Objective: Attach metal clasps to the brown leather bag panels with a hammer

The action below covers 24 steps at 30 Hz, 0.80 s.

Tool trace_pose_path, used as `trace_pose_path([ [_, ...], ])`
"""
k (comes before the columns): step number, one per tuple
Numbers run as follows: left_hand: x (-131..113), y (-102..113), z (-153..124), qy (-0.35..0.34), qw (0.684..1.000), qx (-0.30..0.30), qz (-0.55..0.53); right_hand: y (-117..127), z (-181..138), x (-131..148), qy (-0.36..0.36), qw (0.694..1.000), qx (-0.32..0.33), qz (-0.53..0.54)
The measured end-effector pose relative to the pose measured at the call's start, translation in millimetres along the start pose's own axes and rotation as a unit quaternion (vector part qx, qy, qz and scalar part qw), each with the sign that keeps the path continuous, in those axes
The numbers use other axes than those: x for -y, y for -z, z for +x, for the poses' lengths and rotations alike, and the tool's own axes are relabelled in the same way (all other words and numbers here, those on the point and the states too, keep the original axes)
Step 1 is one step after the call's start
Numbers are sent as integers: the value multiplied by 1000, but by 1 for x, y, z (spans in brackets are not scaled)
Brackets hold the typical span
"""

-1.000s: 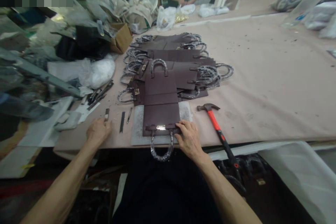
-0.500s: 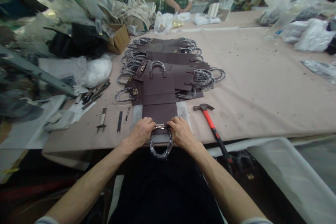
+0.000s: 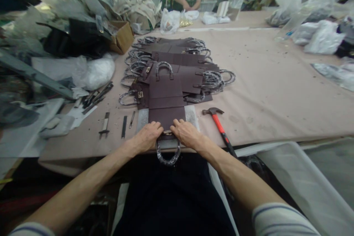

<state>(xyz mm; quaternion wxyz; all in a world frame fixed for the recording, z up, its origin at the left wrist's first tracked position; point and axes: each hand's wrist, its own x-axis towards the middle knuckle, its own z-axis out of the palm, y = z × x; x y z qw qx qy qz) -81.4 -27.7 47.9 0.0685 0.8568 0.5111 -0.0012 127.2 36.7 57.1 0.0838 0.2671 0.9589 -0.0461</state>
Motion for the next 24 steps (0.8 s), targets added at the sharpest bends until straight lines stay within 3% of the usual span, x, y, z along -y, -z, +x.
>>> trace_pose_path([
  [6, 19, -8, -11, -37, 999, -15, -26, -14, -19, -14, 1, 995, -64, 75],
  [11, 35, -30, -30, -102, 982, -100, -127, -35, -33, -22, 52, 983, -123, 123],
  [16, 27, -57, -41, -85, 957, -232, -150, -47, -36, -12, 2, 957, -216, 192],
  [19, 20, -69, -42, -56, 946, -280, -155, -51, -37, -7, -8, 931, -262, 256],
  [24, 5, -70, -38, -44, 928, -343, -141, -53, -36, -3, -4, 902, -317, 294],
])
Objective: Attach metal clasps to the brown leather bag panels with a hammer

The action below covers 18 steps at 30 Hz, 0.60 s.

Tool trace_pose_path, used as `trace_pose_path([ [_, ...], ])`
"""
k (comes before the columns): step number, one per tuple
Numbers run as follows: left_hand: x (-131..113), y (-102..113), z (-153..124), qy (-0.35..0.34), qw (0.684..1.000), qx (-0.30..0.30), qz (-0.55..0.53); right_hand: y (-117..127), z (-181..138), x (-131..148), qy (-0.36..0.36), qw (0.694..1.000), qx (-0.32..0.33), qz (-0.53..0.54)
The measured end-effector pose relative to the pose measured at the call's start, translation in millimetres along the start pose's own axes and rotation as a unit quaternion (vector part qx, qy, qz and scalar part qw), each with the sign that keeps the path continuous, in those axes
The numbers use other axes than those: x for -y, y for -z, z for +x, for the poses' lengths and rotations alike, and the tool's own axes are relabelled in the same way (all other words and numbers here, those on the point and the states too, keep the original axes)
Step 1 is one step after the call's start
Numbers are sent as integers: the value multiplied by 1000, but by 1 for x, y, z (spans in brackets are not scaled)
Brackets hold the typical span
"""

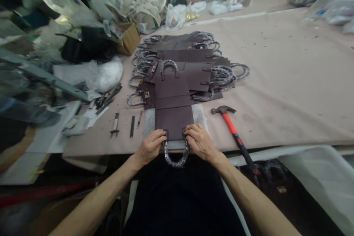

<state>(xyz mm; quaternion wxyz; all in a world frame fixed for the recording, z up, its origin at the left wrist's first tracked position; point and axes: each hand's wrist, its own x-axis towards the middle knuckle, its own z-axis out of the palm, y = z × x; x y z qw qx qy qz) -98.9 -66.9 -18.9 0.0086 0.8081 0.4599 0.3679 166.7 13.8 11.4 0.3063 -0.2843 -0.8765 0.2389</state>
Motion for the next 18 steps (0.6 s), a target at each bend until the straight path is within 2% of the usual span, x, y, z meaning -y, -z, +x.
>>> trace_pose_path([
  [7, -5, 1, 7, 2, 1000, -16, 5, -14, 3, -9, 5, 997, -61, -39],
  [15, -8, -2, 8, 55, 997, 24, -50, -17, 3, -19, 16, 997, -60, -45],
  [18, -5, 6, 1, 87, 994, -11, -70, -18, 0, -19, 11, 997, -57, -45],
])
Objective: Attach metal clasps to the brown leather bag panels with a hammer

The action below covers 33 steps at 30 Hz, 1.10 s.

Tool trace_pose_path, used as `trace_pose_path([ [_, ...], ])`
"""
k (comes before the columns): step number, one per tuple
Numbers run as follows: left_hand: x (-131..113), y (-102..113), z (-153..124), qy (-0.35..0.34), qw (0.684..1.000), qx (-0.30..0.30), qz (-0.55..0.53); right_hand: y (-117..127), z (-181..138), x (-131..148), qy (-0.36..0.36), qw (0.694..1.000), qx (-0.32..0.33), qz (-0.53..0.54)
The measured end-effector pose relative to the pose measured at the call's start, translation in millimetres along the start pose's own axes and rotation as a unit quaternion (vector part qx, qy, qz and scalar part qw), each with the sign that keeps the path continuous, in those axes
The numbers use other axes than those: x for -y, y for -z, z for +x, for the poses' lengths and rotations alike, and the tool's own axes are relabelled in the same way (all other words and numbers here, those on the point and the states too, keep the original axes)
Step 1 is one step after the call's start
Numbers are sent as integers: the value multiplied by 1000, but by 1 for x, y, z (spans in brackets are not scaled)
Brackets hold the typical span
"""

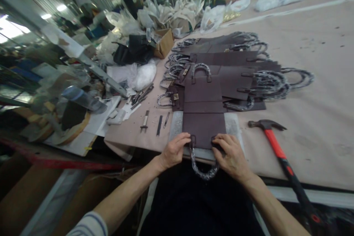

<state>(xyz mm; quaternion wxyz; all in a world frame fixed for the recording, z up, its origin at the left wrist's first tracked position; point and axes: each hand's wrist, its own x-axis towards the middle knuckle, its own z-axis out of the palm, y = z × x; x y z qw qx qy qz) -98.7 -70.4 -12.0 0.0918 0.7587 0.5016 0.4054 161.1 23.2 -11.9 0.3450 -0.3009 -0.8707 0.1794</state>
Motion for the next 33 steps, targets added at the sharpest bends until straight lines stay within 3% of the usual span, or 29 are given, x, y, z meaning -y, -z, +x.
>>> trace_pose_path([
  [2, 7, 15, -3, 84, 994, -51, 43, 0, -1, 3, -7, 1000, -1, 4],
  [4, 19, 36, -3, 228, 960, -73, 142, 1, 0, 6, -15, 1000, -1, 9],
  [7, 45, 67, 6, 422, 866, 22, 266, 1, 1, 9, -28, 999, 7, 13],
  [11, 77, 88, 23, 521, 789, 156, 285, 1, 1, 11, -43, 999, 17, 19],
  [17, 99, 91, 42, 611, 762, 157, 147, 3, 1, 14, -54, 998, 13, 27],
  [22, 90, 99, 37, 639, 762, 103, -5, 1, 0, 11, -50, 998, 14, 24],
  [24, 79, 99, 30, 632, 761, 63, -131, 0, 0, 11, -47, 999, 12, 22],
  [26, 67, 92, 23, 604, 734, -5, -309, 0, 1, 12, -46, 999, 10, 20],
  [28, 53, 79, 17, 558, 688, -70, -458, 1, 2, 14, -47, 999, 10, 16],
  [33, 21, 42, 19, 492, 629, -119, -589, 4, 5, 17, -56, 998, 11, 12],
])
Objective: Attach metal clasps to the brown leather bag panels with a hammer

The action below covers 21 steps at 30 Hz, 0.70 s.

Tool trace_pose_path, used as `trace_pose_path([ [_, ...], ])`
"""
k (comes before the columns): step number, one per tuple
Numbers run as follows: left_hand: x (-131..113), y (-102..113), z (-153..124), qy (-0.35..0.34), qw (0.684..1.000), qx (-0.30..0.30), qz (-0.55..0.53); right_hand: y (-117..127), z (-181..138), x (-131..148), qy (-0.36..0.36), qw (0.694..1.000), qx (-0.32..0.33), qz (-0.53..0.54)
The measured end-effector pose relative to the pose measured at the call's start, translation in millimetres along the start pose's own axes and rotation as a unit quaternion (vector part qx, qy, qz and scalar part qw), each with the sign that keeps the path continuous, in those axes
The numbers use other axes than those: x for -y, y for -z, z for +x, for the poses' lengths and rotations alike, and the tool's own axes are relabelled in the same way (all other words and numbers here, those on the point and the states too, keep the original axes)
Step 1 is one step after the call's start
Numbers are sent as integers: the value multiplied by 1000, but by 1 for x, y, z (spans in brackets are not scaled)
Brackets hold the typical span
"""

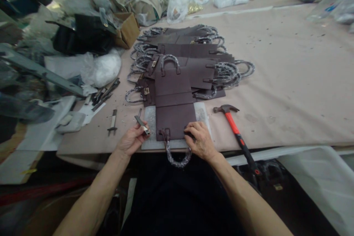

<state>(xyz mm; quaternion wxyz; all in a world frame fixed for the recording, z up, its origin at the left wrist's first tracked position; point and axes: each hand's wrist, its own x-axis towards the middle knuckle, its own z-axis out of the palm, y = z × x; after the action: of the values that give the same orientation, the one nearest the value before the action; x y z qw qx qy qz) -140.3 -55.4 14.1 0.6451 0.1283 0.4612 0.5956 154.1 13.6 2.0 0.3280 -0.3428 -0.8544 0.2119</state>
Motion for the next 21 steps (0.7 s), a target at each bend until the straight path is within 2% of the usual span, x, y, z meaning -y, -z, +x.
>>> trace_pose_path([
  [4, 10, -15, 1, -8, 999, 34, -3, 0, 0, -1, 4, 1000, 1, -4],
  [11, 11, -18, 0, -39, 998, 35, 40, -1, 0, -3, 9, 1000, -4, 0],
  [17, 16, -35, 5, -96, 982, 21, 162, -1, -1, -3, 0, 1000, 4, 9],
  [21, 23, -52, 13, -127, 964, 32, 233, 0, -1, -1, -4, 1000, 4, 15],
])
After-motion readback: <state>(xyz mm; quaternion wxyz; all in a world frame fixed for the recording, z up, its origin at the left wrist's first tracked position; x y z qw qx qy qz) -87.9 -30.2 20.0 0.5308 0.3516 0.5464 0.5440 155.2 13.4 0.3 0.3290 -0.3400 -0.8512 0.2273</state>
